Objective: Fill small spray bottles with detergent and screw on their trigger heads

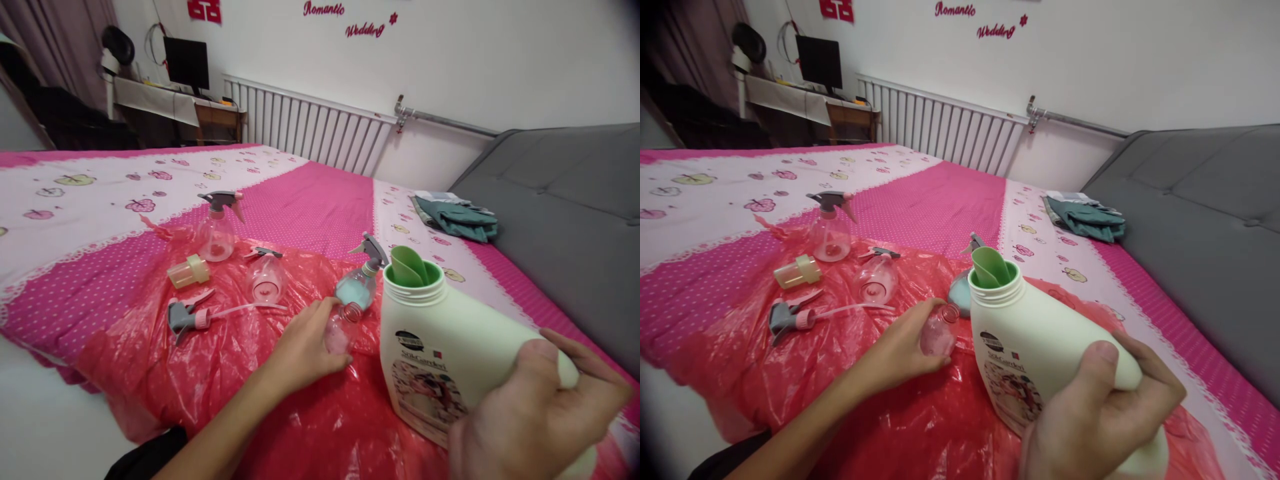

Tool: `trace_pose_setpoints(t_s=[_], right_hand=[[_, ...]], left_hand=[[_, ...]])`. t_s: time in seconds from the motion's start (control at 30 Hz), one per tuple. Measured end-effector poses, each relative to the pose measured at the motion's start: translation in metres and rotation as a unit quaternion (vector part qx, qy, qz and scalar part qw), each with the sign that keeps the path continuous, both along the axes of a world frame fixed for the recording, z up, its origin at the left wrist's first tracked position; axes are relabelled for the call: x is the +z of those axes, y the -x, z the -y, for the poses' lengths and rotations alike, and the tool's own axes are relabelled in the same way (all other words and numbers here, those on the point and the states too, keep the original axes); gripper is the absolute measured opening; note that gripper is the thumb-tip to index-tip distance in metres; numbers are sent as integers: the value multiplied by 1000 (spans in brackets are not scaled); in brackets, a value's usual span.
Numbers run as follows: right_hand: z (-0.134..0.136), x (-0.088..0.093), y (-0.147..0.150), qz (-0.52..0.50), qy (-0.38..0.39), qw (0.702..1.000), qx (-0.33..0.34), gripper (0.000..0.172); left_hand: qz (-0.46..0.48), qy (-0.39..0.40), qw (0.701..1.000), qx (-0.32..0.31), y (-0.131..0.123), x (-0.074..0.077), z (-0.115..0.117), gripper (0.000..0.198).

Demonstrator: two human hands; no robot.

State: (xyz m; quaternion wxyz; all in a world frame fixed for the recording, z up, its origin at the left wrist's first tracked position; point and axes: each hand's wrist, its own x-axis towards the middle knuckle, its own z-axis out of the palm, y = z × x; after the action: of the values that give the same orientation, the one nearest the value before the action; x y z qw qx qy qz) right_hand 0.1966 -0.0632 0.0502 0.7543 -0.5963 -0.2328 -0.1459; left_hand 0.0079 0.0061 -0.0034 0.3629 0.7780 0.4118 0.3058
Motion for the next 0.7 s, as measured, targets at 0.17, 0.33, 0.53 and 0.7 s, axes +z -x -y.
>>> trace_pose_setpoints(t_s=[0.17,0.33,0.53,0.7], right_hand=[[0,0,1,-4,3,1000,3,35],[-1,-1,1,1,3,1000,7,35],[0,-2,0,1,5,1000,3,34],[-2,-1,1,-2,-6,1000,2,34]], left_hand=[[-2,-1,1000,2,-1,-1,0,59],[-4,-8,1000,3,-1,-3,-1,60],[-5,-3,1000,-1,0,-2,-1,62],[-5,-1,1000,0,-1,-1,-1,60]])
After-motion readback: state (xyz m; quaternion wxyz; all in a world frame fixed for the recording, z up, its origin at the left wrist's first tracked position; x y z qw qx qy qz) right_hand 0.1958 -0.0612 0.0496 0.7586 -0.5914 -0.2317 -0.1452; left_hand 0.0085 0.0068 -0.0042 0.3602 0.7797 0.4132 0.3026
